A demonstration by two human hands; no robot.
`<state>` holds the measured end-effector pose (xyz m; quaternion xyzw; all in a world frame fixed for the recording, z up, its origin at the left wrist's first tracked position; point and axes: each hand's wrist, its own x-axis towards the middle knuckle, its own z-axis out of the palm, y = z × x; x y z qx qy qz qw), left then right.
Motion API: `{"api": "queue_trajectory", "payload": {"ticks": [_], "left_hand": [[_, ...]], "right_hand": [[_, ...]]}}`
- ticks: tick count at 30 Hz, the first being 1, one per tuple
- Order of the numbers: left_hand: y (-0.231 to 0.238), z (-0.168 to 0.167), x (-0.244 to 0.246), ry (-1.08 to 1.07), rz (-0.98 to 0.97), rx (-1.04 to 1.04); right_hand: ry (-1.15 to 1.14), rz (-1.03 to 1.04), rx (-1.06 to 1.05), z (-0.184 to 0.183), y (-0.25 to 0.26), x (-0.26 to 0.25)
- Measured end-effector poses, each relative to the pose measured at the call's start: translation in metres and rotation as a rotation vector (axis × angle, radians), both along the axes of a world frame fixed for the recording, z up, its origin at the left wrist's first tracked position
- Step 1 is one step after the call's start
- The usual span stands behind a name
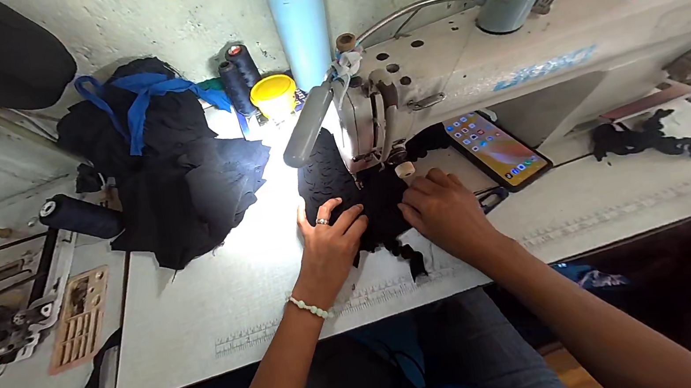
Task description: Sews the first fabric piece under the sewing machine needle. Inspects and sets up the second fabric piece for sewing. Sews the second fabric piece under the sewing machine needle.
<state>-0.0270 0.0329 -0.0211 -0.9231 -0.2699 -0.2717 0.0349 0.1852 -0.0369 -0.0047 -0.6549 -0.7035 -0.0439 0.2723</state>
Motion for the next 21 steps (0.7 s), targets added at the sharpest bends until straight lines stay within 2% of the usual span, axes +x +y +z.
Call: {"api": "queue_trajectory", "payload": {"ticks": [2,5,8,14,18,21], "left_hand": [[0.0,0.0,0.0,0.007,-0.013,-0.004],[0.001,0.001,0.0,0.022,-0.035,-0.015],[0.004,0.002,-0.001,0.038,-0.042,-0.012],[0.007,0.004,-0.001,0.028,-0.048,-0.077],[0.008,0.011,0.003,0.044,-0.06,-0.139],[0.007,0.017,0.008,0.047,-0.058,-0.208]], "right_hand": [[0.07,0.048,0.018,0.004,0.006,0.0],[0.155,0.228,0.049,0.003,0.022,-0.01],[0.08,0.317,0.042,-0.011,0.037,-0.011],[0.003,0.22,0.107,-0.03,0.021,0.018],[-0.026,0.171,0.094,-0.028,0.008,0.028],[0.059,0.183,0.088,-0.019,0.009,0.021]]}}
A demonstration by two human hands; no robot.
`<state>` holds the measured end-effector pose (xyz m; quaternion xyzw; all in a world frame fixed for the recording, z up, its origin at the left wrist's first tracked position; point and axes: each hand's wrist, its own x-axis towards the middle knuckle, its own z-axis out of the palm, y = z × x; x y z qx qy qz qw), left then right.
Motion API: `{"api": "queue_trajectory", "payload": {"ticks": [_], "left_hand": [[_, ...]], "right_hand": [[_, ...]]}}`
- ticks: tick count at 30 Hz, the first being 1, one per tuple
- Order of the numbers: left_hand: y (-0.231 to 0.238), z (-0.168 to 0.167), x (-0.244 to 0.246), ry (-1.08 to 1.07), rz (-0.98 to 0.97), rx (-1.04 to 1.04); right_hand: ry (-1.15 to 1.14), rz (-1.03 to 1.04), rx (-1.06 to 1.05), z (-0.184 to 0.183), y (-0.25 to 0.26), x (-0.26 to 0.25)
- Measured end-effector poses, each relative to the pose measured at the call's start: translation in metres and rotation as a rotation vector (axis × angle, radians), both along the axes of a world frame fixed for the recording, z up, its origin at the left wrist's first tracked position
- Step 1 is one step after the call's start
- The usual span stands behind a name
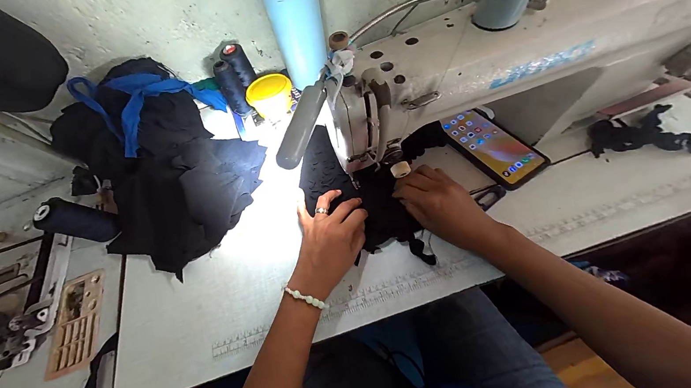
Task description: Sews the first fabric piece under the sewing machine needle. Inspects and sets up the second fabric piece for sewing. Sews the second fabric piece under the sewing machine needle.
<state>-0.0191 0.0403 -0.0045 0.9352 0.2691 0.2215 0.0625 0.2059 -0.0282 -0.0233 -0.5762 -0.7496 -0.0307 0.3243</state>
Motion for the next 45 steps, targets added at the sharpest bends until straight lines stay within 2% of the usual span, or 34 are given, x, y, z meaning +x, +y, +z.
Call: {"api": "queue_trajectory", "payload": {"ticks": [5,9,14,23,27,37,45], "left_hand": [[-0.004,0.003,0.005,-0.004,0.014,0.037],[-0.005,0.0,0.002,-0.034,0.068,0.006],[-0.003,-0.006,0.011,-0.091,0.131,0.024],[0.0,-0.009,0.017,-0.007,0.026,0.247],[-0.002,-0.009,0.014,0.061,0.048,0.307],[-0.013,-0.012,0.014,0.053,0.204,0.254],[0.011,-0.008,0.01,0.022,0.142,0.051]], "right_hand": [[0.192,0.101,-0.016,0.009,0.018,-0.03],[0.035,0.164,-0.006,-0.005,0.024,-0.026],[-0.06,0.142,0.036,-0.012,0.016,-0.027],[-0.175,0.113,0.037,-0.009,0.012,-0.027],[-0.178,0.1,0.052,-0.008,0.011,-0.027],[-0.197,0.065,0.072,-0.008,0.012,-0.028],[-0.181,0.104,0.068,-0.006,0.036,-0.012]]}}
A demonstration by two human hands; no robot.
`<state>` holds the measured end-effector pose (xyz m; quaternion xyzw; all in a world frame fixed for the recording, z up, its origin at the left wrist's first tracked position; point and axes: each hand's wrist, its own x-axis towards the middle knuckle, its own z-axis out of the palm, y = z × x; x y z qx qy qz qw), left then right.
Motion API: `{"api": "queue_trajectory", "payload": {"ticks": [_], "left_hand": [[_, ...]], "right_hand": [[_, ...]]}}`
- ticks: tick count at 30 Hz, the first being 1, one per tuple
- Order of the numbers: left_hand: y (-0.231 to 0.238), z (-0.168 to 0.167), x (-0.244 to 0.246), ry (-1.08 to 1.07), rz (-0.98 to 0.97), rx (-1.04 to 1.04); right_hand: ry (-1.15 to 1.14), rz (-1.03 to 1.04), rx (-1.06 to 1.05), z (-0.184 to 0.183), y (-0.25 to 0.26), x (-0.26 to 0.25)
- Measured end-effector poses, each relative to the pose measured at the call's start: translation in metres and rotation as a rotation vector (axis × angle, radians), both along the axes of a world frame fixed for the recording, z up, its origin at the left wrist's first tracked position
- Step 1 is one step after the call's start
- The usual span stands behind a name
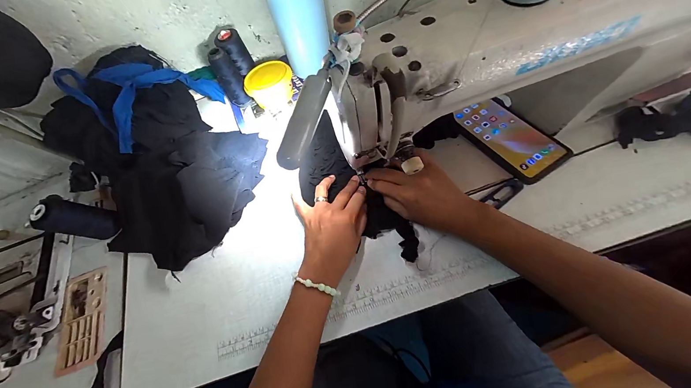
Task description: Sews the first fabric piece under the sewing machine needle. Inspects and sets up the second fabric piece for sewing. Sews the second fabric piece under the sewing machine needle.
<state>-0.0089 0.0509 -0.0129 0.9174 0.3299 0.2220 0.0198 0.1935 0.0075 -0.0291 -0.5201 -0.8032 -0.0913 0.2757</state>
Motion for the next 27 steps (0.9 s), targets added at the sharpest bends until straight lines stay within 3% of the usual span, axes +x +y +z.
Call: {"api": "queue_trajectory", "payload": {"ticks": [10,15,22,27], "left_hand": [[0.003,0.001,0.005,-0.028,0.04,-0.057],[0.005,-0.004,0.01,-0.152,-0.016,0.07],[0.005,-0.001,0.016,-0.229,0.037,-0.084],[0.009,0.007,0.019,-0.202,0.062,-0.129]], "right_hand": [[0.085,-0.015,-0.035,0.0,0.005,0.005],[0.285,-0.177,-0.048,0.013,-0.032,-0.021],[0.35,-0.345,-0.116,0.01,-0.052,-0.045],[0.839,-0.303,-0.464,0.035,-0.045,-0.034]]}}
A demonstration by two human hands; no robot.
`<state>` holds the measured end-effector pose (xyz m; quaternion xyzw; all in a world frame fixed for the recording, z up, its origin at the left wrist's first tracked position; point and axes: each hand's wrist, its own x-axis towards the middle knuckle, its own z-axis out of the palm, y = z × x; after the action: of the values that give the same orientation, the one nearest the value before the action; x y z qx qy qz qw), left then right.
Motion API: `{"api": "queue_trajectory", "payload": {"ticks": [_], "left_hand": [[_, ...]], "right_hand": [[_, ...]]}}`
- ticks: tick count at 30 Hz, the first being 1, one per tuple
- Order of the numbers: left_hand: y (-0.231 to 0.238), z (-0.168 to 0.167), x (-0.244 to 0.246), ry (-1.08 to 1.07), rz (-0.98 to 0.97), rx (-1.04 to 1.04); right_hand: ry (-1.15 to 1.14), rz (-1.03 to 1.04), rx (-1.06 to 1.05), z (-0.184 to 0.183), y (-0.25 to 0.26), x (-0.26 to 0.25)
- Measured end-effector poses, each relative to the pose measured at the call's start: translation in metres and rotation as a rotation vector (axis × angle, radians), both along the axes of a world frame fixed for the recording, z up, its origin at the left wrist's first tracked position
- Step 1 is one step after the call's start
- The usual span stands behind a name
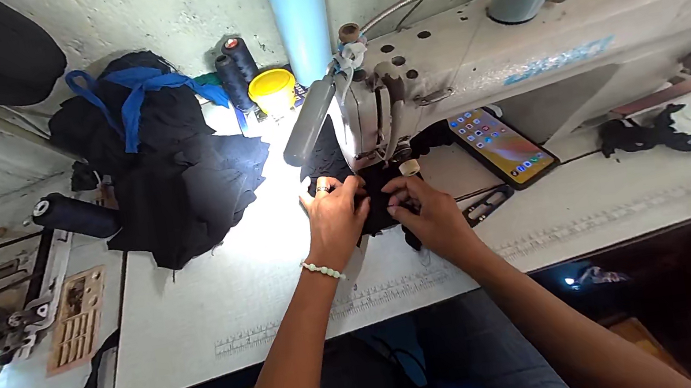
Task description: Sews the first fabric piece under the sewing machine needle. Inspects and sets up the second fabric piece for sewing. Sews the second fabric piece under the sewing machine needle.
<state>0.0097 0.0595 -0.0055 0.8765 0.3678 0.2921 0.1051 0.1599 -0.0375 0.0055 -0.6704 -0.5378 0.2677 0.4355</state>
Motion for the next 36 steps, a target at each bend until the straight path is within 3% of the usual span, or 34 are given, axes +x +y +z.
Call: {"api": "queue_trajectory", "payload": {"ticks": [3,5,9,15,22,27,33,36], "left_hand": [[-0.001,0.003,0.007,0.036,0.022,0.027],[0.001,0.002,0.011,0.048,0.024,0.062],[0.004,-0.001,0.009,0.008,0.0,0.04],[0.009,-0.009,-0.002,-0.033,-0.083,0.083],[0.01,-0.008,-0.003,0.029,-0.163,0.254],[0.009,-0.01,-0.003,0.057,-0.138,0.275],[0.006,-0.008,0.0,-0.025,-0.034,0.114],[0.006,-0.006,0.0,-0.003,-0.025,0.063]], "right_hand": [[0.373,0.034,-0.101,0.015,0.006,0.009],[0.398,0.025,-0.133,0.02,0.009,0.012],[0.167,-0.01,-0.157,0.02,0.013,0.014],[-0.307,-0.002,0.013,0.01,0.012,-0.001],[-0.55,-0.069,0.132,-0.009,0.008,-0.009],[-0.266,0.038,-0.06,0.012,0.007,0.0],[0.236,0.123,-0.238,0.026,0.02,0.012],[0.168,0.105,-0.177,0.031,0.023,0.011]]}}
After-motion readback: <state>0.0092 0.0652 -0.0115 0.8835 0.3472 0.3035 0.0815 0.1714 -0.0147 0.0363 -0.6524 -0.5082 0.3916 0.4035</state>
